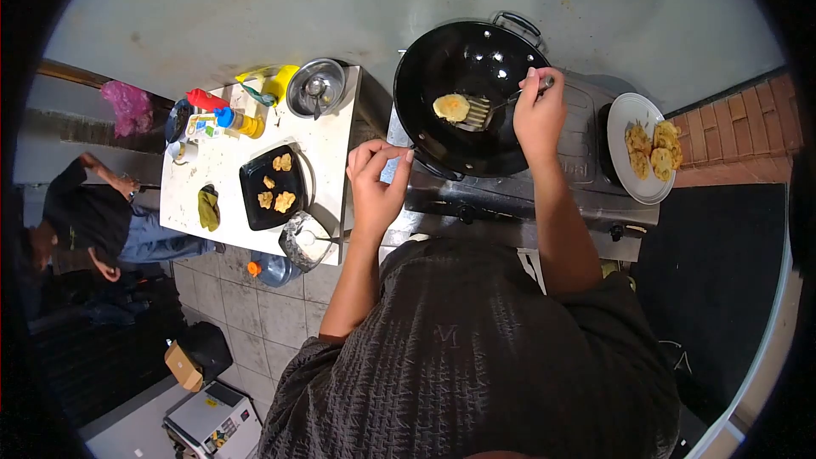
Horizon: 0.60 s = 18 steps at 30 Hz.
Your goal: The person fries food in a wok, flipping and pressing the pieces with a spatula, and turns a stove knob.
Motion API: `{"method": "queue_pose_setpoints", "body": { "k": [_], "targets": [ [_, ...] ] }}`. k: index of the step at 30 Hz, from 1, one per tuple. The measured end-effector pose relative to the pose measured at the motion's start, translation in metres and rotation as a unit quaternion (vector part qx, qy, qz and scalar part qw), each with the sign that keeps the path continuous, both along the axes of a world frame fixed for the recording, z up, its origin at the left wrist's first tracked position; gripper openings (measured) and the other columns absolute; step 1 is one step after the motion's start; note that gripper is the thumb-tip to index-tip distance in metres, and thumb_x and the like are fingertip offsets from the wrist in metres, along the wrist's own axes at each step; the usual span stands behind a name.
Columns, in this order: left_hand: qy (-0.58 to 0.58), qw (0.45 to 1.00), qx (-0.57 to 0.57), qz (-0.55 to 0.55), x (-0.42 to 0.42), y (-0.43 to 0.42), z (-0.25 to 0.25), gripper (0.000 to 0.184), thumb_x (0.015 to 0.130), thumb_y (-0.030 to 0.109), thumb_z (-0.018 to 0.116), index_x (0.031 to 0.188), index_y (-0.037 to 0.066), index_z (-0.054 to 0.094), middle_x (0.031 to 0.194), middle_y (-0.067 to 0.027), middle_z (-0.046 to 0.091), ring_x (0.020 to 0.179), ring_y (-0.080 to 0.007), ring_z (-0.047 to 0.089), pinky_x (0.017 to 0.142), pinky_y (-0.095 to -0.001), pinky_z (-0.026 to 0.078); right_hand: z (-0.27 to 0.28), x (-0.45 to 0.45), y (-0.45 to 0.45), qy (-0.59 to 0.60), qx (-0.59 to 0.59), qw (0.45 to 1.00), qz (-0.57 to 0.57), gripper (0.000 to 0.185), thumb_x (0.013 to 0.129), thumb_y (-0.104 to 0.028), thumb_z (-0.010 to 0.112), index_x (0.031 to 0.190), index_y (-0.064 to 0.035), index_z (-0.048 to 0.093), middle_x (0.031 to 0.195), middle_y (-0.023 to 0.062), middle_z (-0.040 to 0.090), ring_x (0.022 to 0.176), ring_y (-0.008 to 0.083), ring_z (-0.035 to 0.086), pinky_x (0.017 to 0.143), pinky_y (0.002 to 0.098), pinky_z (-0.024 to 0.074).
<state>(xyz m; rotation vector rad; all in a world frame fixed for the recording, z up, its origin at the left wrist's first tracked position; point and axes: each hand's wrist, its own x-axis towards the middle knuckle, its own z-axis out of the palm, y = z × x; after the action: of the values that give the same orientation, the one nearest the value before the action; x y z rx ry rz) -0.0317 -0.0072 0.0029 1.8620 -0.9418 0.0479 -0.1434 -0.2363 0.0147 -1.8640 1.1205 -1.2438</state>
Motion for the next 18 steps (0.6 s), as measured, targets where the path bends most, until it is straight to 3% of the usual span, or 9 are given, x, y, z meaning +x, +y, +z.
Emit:
{"method": "queue_pose_setpoints", "body": {
  "k": [11,14,16,18],
  "targets": [
    [-0.008,1.0,-0.012,-0.001,0.001,0.001,0.001,0.007,0.079,0.013,0.075,0.084,0.009,0.072,0.092,-0.0043,0.061,0.096,-0.0241,0.054,0.088,-0.0356,0.038,0.023,-0.006,-0.011,-0.037,-0.023,0.998,-0.054,0.022,0.098,-0.025,0.055,0.104,-0.0039,0.054,0.077,0.0117,0.068,0.072,0.0262,0.068,0.067,0.0372,0.0515],
    [-0.012,1.0,-0.014,0.0,0.001,0.002,0.002,0.006,0.079,0.012,0.075,0.084,0.009,0.072,0.092,-0.0046,0.062,0.096,-0.0244,0.054,0.088,-0.0358,0.038,0.04,0.004,-0.003,-0.013,-0.037,0.999,-0.026,0.021,0.097,-0.025,0.056,0.104,-0.0054,0.055,0.08,0.0138,0.068,0.074,0.0295,0.068,0.067,0.0394,0.0514],
    [-0.013,1.0,-0.016,-0.002,0.001,0.002,0.003,0.006,0.079,0.012,0.075,0.084,0.009,0.072,0.092,-0.0046,0.062,0.096,-0.0245,0.054,0.088,-0.0358,0.038,0.044,0.014,0.0,0.091,-0.108,0.99,0.018,0.019,0.096,-0.025,0.059,0.101,-0.0068,0.057,0.082,0.0162,0.066,0.076,0.0344,0.067,0.065,0.0416,0.0512],
    [-0.011,1.0,-0.016,-0.002,0.001,0.003,0.005,0.006,0.079,0.012,0.075,0.084,0.009,0.072,0.092,-0.0046,0.062,0.096,-0.0245,0.054,0.088,-0.0358,0.038,0.044,0.026,0.006,0.039,-0.183,0.98,0.075,0.019,0.093,-0.025,0.063,0.099,-0.0067,0.06,0.083,0.0157,0.065,0.076,0.0372,0.065,0.064,0.0429,0.0518]
  ]
}}
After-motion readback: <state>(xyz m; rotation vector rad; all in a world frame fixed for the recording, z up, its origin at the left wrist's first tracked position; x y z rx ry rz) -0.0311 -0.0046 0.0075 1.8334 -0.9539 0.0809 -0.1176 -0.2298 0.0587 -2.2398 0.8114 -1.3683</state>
